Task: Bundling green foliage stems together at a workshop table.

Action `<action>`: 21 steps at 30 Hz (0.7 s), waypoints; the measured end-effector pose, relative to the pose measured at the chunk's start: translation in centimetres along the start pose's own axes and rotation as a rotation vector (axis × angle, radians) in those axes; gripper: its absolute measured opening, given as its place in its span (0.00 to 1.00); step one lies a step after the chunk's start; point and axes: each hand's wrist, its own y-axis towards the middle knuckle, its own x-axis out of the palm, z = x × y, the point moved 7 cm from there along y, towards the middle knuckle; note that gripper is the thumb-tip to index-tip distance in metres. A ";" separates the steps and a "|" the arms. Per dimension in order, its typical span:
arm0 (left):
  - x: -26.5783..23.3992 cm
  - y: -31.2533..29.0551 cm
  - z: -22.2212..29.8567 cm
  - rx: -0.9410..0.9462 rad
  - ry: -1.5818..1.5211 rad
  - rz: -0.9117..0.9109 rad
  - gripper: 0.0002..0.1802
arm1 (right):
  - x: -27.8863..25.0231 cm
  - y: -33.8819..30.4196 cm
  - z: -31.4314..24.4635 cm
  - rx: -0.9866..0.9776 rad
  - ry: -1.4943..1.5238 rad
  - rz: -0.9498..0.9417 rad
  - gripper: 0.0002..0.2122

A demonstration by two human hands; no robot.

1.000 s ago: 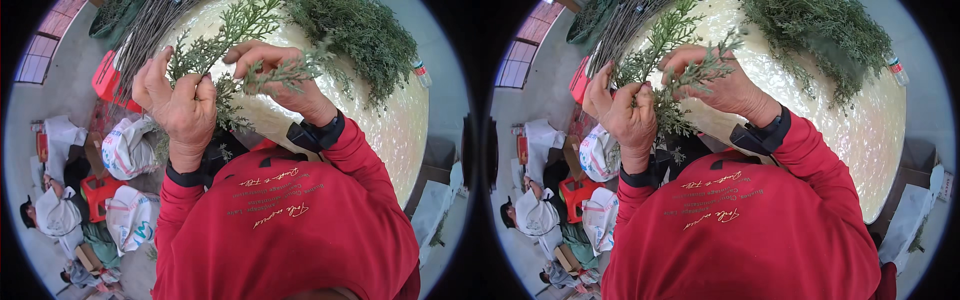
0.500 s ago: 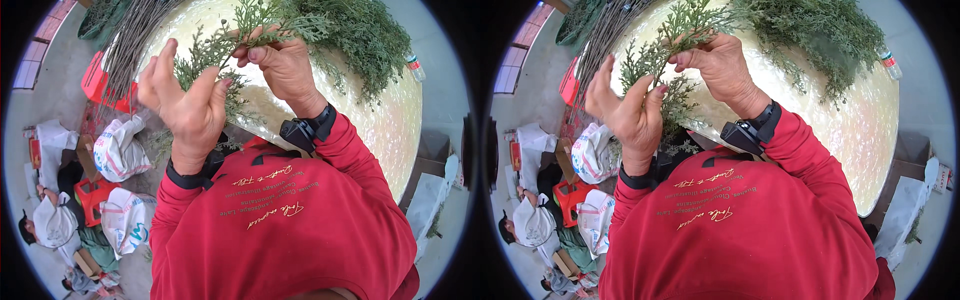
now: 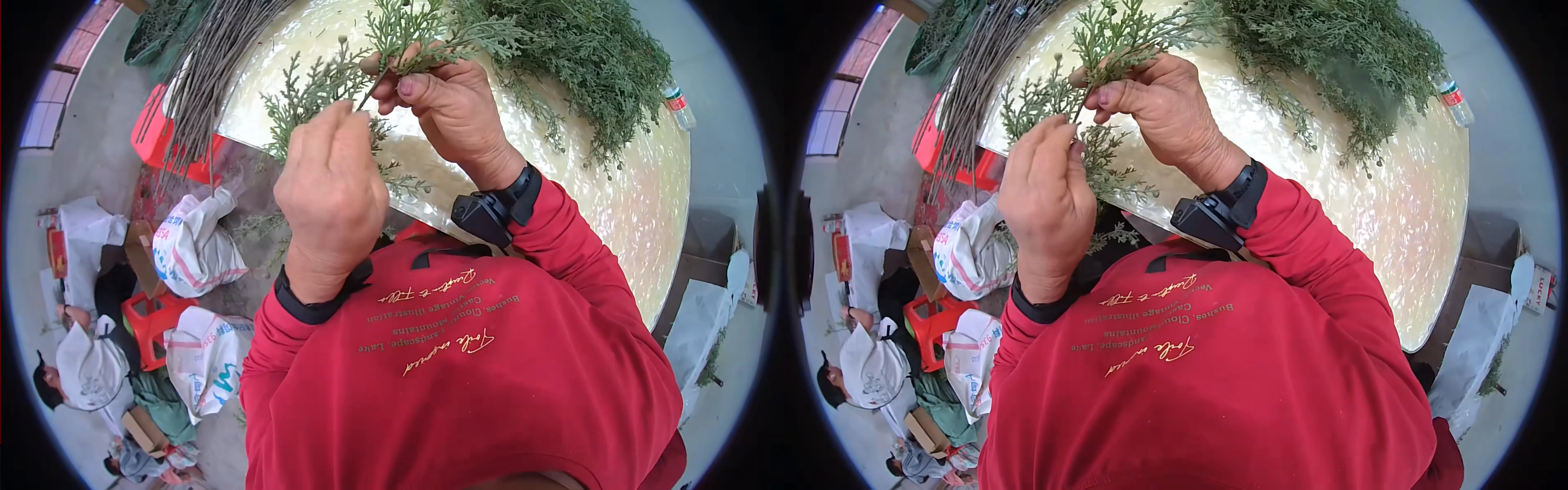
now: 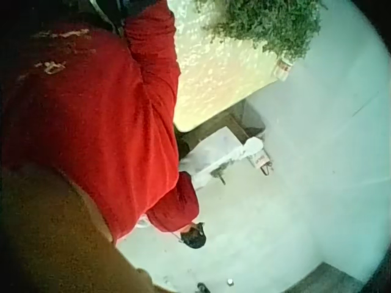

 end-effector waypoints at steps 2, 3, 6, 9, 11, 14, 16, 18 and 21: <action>-0.1 0.2 -0.5 -0.073 0.068 -0.030 0.08 | 0.0 0.0 0.1 -0.005 0.004 0.006 0.07; 0.0 0.3 -0.8 -0.147 0.028 -0.097 0.08 | 0.1 0.0 0.2 -0.020 0.034 -0.024 0.07; 0.5 0.1 -1.8 -0.296 -0.052 -0.231 0.07 | 0.5 -0.1 0.3 -0.050 0.094 -0.082 0.07; 1.0 -0.2 -2.9 -0.345 -0.310 -0.199 0.05 | 0.8 -0.3 0.2 -0.064 0.102 -0.080 0.07; 1.2 -0.6 -3.2 -0.366 -0.367 -0.179 0.04 | 1.1 -0.4 0.0 -0.044 0.100 -0.088 0.07; 1.4 -0.9 -3.8 -0.403 -0.484 -0.140 0.02 | 1.2 -0.4 0.1 -0.005 0.094 -0.102 0.07; 1.0 -0.9 -4.0 -0.384 -0.405 -0.114 0.02 | 1.4 -0.3 0.0 -0.073 0.023 -0.117 0.07; 0.8 -0.8 -4.3 -0.374 -0.363 -0.100 0.02 | 1.6 -0.3 -0.1 -0.107 -0.011 -0.125 0.08; -0.2 -0.5 -4.5 -0.337 -0.217 -0.040 0.02 | 1.4 -0.3 -1.0 -0.211 -0.239 -0.002 0.08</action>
